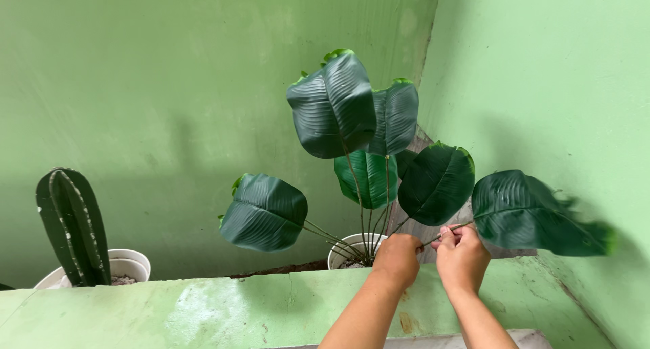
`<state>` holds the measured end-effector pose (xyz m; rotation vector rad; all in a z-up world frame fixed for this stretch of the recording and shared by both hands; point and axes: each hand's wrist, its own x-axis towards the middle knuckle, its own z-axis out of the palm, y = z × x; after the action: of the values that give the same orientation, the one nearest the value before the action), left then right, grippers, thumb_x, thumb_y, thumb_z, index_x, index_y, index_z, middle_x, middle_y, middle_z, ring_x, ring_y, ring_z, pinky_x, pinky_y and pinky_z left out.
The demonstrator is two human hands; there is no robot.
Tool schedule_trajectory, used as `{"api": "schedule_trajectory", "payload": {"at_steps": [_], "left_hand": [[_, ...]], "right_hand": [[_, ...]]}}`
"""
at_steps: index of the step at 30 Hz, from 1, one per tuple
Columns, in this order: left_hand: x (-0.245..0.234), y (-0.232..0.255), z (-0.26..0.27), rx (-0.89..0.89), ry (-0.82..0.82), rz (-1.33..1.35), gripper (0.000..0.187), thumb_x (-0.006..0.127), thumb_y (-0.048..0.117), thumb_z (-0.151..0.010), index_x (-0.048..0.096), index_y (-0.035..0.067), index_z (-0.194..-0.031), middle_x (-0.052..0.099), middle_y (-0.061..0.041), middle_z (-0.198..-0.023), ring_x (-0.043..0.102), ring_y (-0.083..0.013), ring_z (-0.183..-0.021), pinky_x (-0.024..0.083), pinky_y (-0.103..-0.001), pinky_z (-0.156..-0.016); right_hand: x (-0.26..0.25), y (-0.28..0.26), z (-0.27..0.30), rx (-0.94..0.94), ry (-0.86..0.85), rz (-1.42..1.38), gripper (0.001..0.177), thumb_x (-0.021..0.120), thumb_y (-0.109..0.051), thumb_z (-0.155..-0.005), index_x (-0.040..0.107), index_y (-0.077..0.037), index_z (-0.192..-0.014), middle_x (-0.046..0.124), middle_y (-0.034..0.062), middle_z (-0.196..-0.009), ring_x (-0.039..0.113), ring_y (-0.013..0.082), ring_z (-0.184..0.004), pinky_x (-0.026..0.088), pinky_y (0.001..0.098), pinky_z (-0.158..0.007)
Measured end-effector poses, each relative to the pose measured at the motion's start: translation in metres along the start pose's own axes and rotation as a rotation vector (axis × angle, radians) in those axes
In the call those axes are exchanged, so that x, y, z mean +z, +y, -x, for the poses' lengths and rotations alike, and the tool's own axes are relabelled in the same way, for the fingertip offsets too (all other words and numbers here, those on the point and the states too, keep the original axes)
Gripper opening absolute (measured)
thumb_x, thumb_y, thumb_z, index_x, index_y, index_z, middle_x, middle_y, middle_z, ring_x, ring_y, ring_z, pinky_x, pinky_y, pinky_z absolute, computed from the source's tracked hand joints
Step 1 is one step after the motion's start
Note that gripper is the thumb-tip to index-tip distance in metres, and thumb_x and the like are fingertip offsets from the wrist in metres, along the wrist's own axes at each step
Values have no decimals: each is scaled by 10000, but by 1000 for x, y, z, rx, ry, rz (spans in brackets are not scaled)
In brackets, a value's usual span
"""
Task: The person wipes a large green leaf with a blue cloth, then dips the cloth into a green bucket of water and continues wiping the leaf. The person then reattaches the cleaned leaf to the artificial plant and adjusts the other leaves.
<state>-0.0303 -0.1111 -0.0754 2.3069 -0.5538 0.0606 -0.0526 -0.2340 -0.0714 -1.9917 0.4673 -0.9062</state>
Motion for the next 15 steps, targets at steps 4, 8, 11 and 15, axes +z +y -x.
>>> {"api": "schedule_trajectory", "payload": {"at_steps": [4,8,11,15], "left_hand": [[-1,2,2,-9,85,78,278,606,-18,-868,774,97,-1058,713,-196,-1060,670,-396,-1021,533,-473,-909],[-7,8,4,-80,122,152,252,589,25,-931,753,92,-1111,687,-188,-1154,650,-389,-1078,520,-473,-933],[-13,9,8,-95,109,150,283,606,63,-943,705,91,-1207,650,-181,-1232,627,-391,-1130,508,-474,-950],[-24,6,13,-64,54,71,346,638,83,-937,636,51,-1282,593,-178,-1301,612,-387,-1174,510,-464,-964]], "right_hand": [[-3,-3,-8,74,-98,-109,145,670,-151,-984,667,-8,-959,769,87,-850,771,174,-747,599,313,-672],[-9,-13,-12,162,-219,-425,151,640,-136,-983,670,-1,-1044,752,103,-947,741,172,-803,619,320,-701],[-9,-27,-9,184,-275,-429,179,637,-154,-992,686,2,-1066,749,94,-969,733,171,-823,608,324,-717],[-8,-49,-3,184,-325,-381,201,638,-173,-986,711,-17,-1089,752,72,-985,735,166,-836,601,321,-735]]}}
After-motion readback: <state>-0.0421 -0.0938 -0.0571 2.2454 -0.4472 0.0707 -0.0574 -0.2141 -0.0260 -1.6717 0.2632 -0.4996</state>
